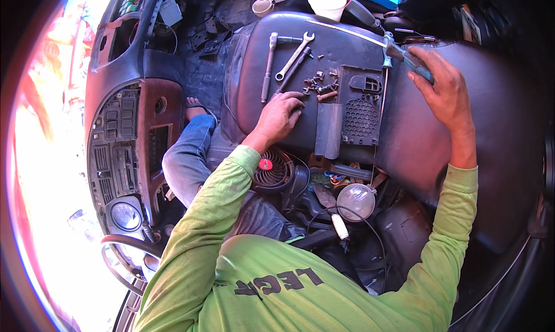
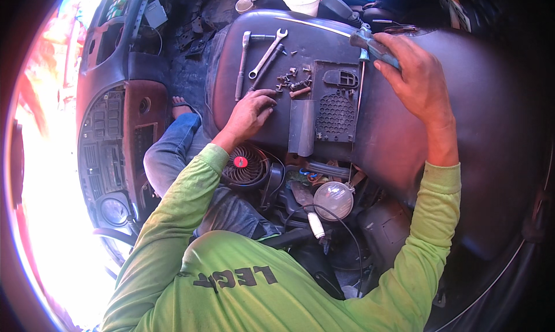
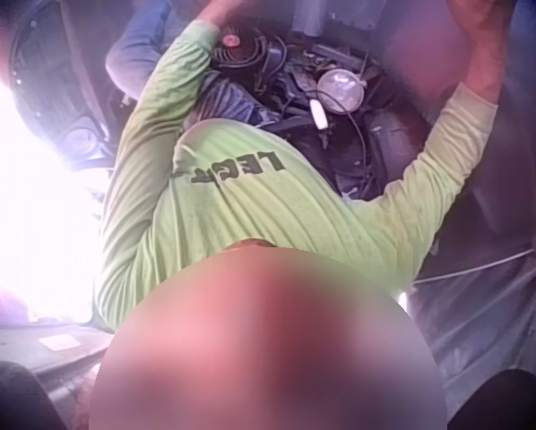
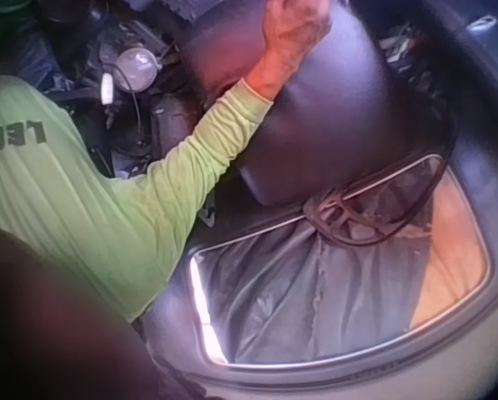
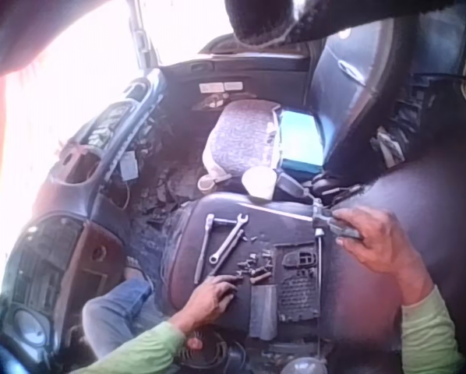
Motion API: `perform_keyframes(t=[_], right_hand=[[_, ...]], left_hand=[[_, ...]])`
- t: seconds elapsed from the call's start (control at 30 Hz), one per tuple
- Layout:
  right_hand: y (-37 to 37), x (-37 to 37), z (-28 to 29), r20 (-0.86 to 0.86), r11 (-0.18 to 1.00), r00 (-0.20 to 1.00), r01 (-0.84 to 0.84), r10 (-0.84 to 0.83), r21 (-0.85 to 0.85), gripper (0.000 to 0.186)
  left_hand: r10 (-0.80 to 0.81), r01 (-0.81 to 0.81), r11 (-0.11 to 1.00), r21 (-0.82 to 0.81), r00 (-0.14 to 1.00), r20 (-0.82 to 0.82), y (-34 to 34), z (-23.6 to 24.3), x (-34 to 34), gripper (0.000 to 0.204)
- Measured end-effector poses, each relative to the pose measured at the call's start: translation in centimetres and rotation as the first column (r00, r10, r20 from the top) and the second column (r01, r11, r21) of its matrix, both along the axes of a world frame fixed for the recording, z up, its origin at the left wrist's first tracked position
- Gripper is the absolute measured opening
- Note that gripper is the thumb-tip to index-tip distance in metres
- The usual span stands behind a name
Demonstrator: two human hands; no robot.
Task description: The person is repairing the dashboard of a vehicle. They use a screwdriver to remove and install screws, handling small parts and tools while working on the dashboard area.
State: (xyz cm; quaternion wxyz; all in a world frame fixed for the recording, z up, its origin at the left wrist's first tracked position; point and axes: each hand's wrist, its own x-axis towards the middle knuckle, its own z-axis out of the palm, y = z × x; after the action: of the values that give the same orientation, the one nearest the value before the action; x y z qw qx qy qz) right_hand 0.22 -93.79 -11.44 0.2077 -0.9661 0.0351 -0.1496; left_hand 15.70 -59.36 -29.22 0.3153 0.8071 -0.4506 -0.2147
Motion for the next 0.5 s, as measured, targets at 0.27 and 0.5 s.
perform_keyframes(t=[0.27, 0.5], right_hand=[[0.1, 0.1, 0.2, -0.019, 1.000, 1.000, 0.000, 0.000, 0.012, 0.040], [-0.9, -0.6, -0.8, -0.057, 0.999, 0.998, 0.010, -0.012, -0.031, 0.041]], left_hand=[[0.028, -0.031, 0.999, -0.032, 0.996, -0.079, 0.6, 0.5, -0.2, 0.019], [0.106, -0.111, 0.994, -0.011, 0.969, -0.222, 1.7, 1.6, -1.0, 0.024]])
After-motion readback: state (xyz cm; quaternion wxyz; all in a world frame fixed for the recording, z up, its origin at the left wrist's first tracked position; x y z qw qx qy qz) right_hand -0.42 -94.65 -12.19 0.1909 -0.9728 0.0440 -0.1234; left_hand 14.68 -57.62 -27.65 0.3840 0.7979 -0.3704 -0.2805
